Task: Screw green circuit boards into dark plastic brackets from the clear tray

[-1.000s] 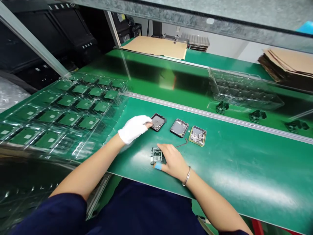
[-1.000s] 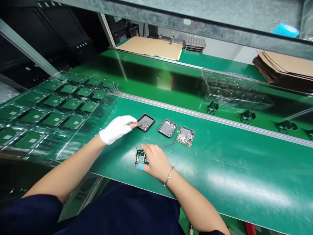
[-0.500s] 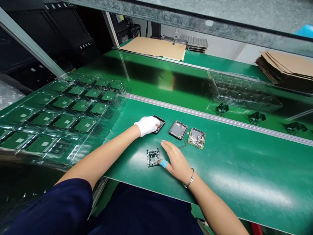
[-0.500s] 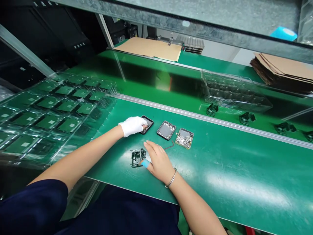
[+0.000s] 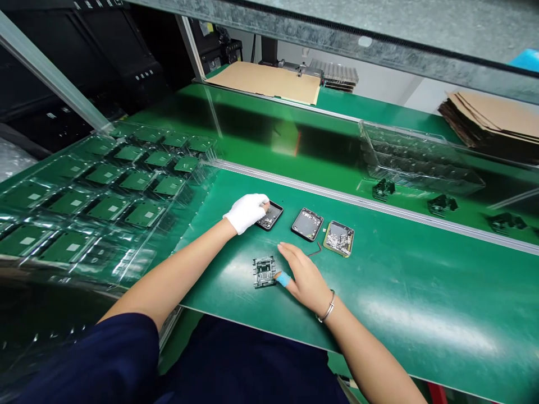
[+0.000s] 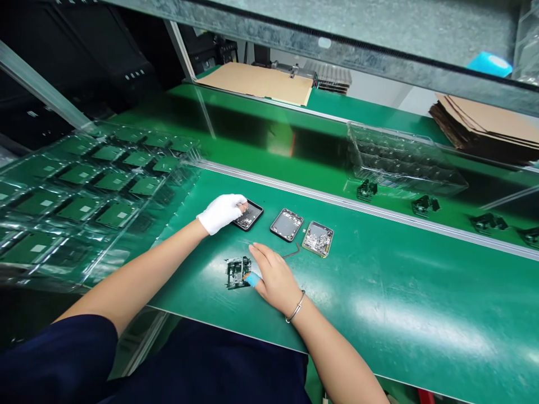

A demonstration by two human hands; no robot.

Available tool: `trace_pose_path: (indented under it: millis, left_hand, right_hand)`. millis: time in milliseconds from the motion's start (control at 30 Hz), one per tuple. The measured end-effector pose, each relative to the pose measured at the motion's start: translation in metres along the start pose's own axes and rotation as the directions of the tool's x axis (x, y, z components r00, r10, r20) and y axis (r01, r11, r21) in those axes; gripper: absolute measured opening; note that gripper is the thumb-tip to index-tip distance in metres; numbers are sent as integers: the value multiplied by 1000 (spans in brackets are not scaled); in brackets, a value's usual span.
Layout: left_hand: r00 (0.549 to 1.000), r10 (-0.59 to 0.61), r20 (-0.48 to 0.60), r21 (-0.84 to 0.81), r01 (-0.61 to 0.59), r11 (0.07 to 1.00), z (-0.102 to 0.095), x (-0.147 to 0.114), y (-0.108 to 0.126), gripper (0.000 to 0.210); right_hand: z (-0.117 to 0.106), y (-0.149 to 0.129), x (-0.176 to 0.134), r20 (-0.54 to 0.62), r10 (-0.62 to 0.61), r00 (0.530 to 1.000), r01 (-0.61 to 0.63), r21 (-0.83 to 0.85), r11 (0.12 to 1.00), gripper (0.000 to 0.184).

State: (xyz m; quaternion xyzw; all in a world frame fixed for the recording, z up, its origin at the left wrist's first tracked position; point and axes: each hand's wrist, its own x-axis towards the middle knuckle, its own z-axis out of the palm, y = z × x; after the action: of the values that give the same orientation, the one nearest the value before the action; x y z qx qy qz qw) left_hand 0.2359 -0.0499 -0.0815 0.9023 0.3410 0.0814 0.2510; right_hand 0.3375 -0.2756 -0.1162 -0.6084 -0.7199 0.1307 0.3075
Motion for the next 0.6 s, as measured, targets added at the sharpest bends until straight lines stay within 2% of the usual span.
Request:
trace_pose_path:
  millis: [67,133,200,267,300,367,433,600]
  left_hand:
    - [1000,6,-22,-109,-8,994,-8,-16,7,27]
    - [1000,3,14,-312,1,950,-12,-40,18,29]
    - [994,21,109,-572,45,819,-13,-68,31,28]
    - [970,93,224,-713,98,694,-10,-95,43,31]
    - [952,137,273,-737,116,665,-7,-108,48,34]
    - [916,211,340,-780,150,608,-2,-128,53,38]
    - [903,227,364,-789,170,590,4,-143,53,38]
    - [892,178,416,-815,279,507,19,-166,42,37]
  right_hand:
    - [-2,0,1,-36,6,999,-5,10,1000,52]
    - [-7,-3,2,-116,26,993,-20,57,998,45]
    - [-12,-11,3,-218,49,975,-20,134,991,36]
    - [-17,-23,4,-289,26,957,29,184,982,29]
    - [-19,-29,4,-299,-22,954,81,184,980,27]
    - [-19,-40,4,-276,-158,948,202,139,969,24]
    - [-17,-46,1,-228,-268,936,290,69,954,24]
    - [-11,-48,-4,-85,-339,937,340,-6,940,23]
